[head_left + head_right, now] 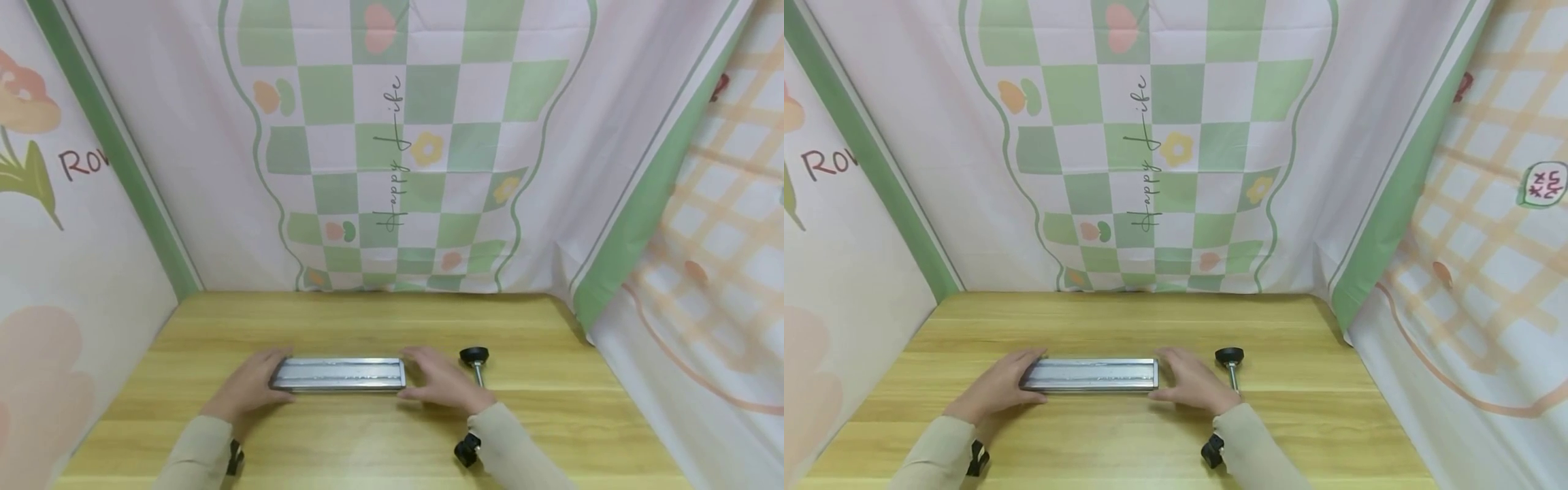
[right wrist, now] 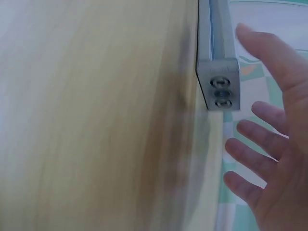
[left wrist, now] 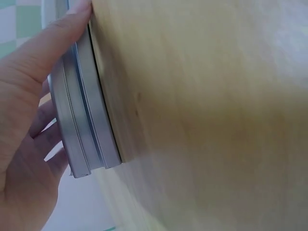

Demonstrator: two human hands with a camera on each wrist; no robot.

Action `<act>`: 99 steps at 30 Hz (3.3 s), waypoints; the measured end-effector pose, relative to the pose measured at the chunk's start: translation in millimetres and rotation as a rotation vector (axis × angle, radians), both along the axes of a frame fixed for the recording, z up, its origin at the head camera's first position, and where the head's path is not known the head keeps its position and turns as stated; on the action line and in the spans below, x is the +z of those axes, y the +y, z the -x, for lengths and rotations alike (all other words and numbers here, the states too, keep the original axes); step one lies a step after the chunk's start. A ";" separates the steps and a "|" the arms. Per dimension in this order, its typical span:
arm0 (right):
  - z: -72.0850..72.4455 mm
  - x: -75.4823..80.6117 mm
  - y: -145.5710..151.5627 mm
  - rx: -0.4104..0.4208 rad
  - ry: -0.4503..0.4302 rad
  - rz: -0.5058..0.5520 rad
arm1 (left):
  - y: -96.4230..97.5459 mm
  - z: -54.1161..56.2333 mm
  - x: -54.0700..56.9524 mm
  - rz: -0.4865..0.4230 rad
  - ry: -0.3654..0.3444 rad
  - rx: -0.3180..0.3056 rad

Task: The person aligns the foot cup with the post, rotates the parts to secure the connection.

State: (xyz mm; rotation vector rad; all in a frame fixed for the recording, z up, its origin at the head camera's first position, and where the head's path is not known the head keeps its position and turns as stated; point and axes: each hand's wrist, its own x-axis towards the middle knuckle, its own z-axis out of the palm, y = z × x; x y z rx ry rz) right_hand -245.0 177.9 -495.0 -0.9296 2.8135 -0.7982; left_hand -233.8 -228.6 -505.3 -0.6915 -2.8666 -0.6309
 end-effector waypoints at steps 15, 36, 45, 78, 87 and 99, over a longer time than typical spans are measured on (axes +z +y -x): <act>12.4 -8.7 -21.3 0.006 -0.141 0.023 | 4.1 5.9 6.1 0.015 -0.120 0.023; 10.3 -5.3 -26.8 -0.043 -0.094 -0.013 | 3.2 5.5 6.9 -0.018 -0.130 0.021; 12.7 -1.1 -26.0 -0.047 -0.153 0.001 | 2.0 5.6 10.9 -0.014 -0.133 0.002; -7.1 90.1 -20.4 -0.001 0.027 0.054 | 11.0 3.8 5.6 -0.220 -0.142 -0.044; -9.7 111.8 -24.5 0.017 0.134 0.003 | 15.0 0.6 10.2 -0.271 -0.178 -0.032; -10.9 122.7 -23.0 0.019 0.155 0.055 | 20.8 -0.2 10.5 -0.310 -0.195 -0.022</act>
